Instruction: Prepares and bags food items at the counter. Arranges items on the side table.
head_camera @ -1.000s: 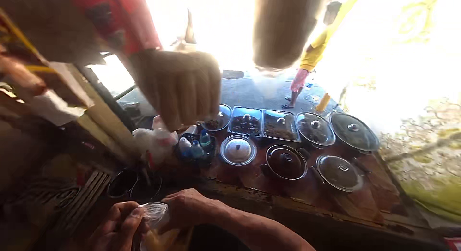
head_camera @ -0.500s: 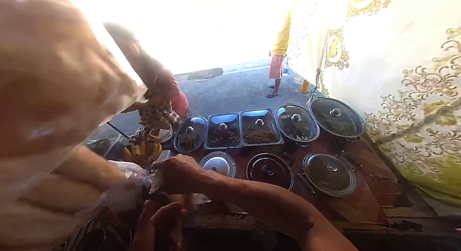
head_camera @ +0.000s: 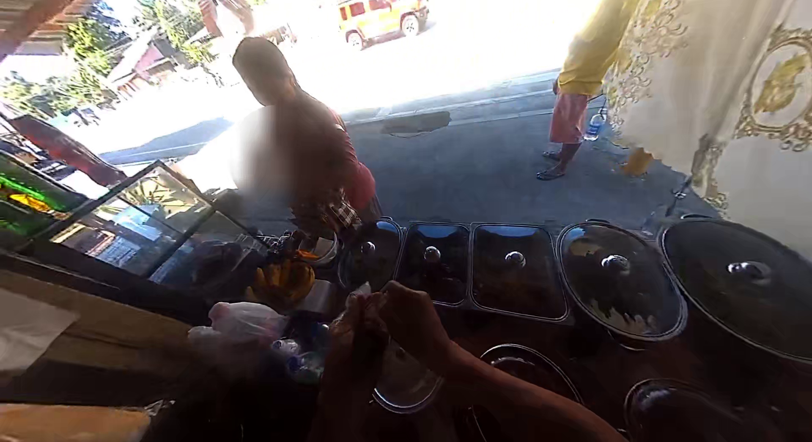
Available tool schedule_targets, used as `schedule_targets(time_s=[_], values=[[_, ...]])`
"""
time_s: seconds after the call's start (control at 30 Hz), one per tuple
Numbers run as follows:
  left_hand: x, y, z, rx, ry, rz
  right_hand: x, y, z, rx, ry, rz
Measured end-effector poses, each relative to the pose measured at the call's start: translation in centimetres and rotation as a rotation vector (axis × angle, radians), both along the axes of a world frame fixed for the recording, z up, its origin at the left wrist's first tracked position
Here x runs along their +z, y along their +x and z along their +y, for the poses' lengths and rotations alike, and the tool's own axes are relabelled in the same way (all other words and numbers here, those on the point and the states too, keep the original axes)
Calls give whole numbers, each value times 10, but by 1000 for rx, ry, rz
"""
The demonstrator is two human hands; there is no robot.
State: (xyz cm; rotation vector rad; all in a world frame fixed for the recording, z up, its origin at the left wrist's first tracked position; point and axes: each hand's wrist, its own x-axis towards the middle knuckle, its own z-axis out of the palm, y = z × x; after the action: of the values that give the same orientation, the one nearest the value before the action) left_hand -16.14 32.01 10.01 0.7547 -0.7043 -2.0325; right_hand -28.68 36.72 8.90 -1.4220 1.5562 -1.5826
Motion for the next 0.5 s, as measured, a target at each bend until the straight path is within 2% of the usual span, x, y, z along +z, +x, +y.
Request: schedule_targets(time_s=[0.07, 0.2, 0.4, 0.5], values=[[2, -6, -7, -30, 33, 0, -8, -15, -17, 1, 88, -217], [15, -16, -12, 10, 86, -188, -16, -31, -44, -3, 193, -522], [15, -29, -52, 174, 57, -494, -40, -33, -72, 41, 234, -559], [1, -29, -84, 151, -80, -689, -40, -32, -80, 164, 173, -603]])
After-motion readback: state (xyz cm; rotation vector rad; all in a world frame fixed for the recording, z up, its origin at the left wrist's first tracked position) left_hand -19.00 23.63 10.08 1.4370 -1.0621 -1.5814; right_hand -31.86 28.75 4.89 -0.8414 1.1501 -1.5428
